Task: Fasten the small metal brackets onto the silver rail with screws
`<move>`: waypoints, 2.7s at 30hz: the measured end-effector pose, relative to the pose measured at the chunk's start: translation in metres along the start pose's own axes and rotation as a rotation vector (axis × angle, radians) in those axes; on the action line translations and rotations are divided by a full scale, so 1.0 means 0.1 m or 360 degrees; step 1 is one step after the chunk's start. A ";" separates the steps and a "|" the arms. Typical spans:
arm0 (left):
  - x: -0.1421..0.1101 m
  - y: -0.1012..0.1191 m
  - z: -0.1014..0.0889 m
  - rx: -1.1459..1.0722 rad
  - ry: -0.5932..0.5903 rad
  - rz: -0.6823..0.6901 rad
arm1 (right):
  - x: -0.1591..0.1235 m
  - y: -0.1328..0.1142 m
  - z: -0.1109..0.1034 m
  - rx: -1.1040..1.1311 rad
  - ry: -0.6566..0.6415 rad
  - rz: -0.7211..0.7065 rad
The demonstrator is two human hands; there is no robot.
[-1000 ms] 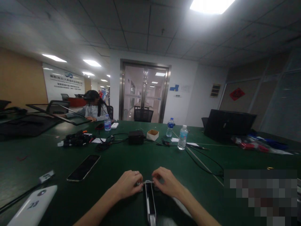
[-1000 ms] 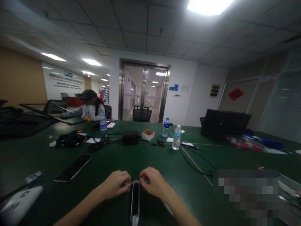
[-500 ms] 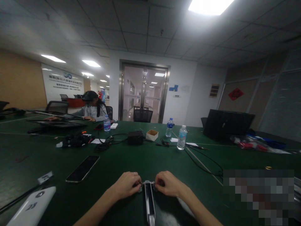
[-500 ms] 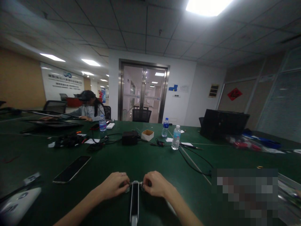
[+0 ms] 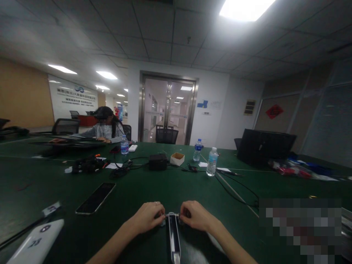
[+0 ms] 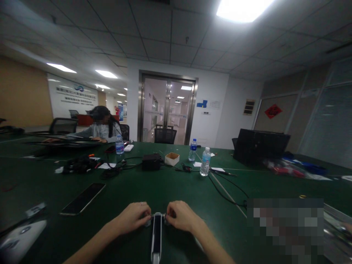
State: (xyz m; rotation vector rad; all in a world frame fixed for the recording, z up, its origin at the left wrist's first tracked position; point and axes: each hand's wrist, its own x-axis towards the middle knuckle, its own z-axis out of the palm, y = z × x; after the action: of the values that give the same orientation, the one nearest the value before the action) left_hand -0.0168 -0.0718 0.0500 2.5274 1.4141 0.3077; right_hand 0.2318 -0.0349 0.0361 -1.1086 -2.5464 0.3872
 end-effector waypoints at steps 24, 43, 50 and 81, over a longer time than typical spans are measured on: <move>0.01 -0.05 0.01 -0.0144 0.0041 -0.0063 | -0.01 -0.05 -0.02 0.0036 -0.0021 0.0003; 0.03 -0.09 0.05 -0.0131 0.0035 -0.0040 | -0.01 0.01 0.01 0.0028 -0.0013 -0.0011; 0.05 -0.15 0.11 -0.0092 0.0046 -0.0027 | -0.02 -0.08 -0.06 0.0032 -0.0034 -0.0014; 0.04 -0.12 0.08 -0.0189 0.0004 -0.0157 | -0.01 -0.06 -0.04 0.0004 -0.0101 0.0030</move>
State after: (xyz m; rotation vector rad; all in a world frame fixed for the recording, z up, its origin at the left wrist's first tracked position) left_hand -0.0216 -0.0631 0.0393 2.3551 1.4702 0.3657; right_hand 0.2303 -0.0391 0.0420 -1.1379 -2.5907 0.4370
